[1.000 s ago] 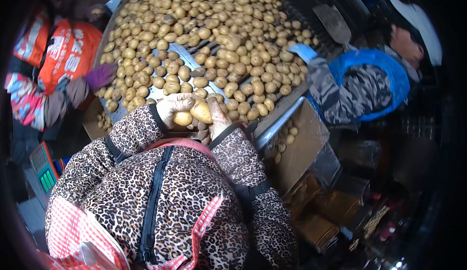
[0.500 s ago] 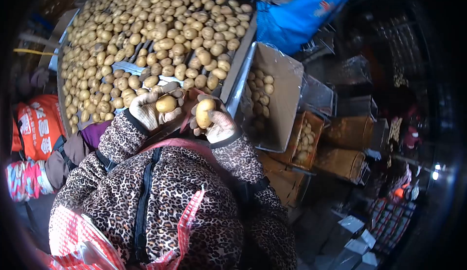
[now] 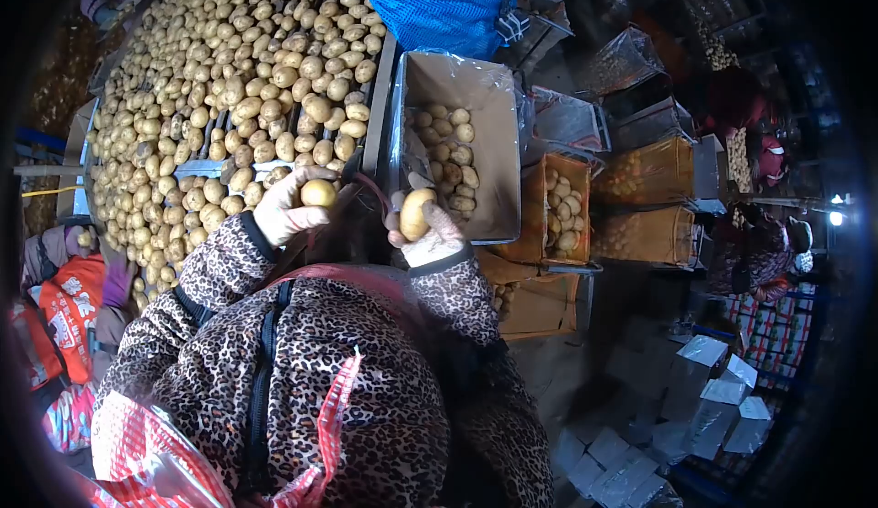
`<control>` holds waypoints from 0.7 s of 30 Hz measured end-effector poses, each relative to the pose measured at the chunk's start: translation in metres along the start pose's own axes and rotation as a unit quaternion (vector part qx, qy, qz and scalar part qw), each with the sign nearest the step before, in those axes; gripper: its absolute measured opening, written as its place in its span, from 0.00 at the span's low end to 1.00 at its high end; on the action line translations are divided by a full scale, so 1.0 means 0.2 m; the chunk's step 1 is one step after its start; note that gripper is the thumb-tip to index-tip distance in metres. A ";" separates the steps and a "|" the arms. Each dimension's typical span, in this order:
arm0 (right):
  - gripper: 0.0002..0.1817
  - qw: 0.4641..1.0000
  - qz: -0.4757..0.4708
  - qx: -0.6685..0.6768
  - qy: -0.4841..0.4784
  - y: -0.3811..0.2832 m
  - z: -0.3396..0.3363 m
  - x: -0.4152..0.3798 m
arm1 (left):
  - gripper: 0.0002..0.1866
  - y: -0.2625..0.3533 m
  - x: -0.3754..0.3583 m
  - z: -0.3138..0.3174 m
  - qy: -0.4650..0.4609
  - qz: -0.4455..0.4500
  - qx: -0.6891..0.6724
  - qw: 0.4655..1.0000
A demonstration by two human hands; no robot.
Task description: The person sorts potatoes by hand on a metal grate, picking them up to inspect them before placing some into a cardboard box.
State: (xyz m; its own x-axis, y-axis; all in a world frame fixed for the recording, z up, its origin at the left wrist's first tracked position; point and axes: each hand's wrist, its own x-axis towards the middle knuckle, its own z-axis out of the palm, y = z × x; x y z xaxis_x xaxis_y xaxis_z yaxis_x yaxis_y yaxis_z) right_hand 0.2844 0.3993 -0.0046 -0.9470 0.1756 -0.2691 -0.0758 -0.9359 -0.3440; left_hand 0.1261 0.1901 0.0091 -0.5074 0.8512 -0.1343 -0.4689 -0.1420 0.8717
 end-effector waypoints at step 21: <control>0.22 0.971 -0.020 0.210 0.114 -0.19 -0.18 -0.27 | 0.21 -0.07 0.19 0.42 -0.076 -0.036 0.182 0.980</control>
State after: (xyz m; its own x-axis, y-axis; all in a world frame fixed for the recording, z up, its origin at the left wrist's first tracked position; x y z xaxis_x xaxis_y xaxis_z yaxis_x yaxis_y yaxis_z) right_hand 0.3502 0.4362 -0.0100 -0.8508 0.2322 -0.4714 -0.2764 -0.9607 0.0255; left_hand 0.1748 0.2664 0.0314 -0.3561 0.9217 -0.1540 -0.1973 0.0869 0.9765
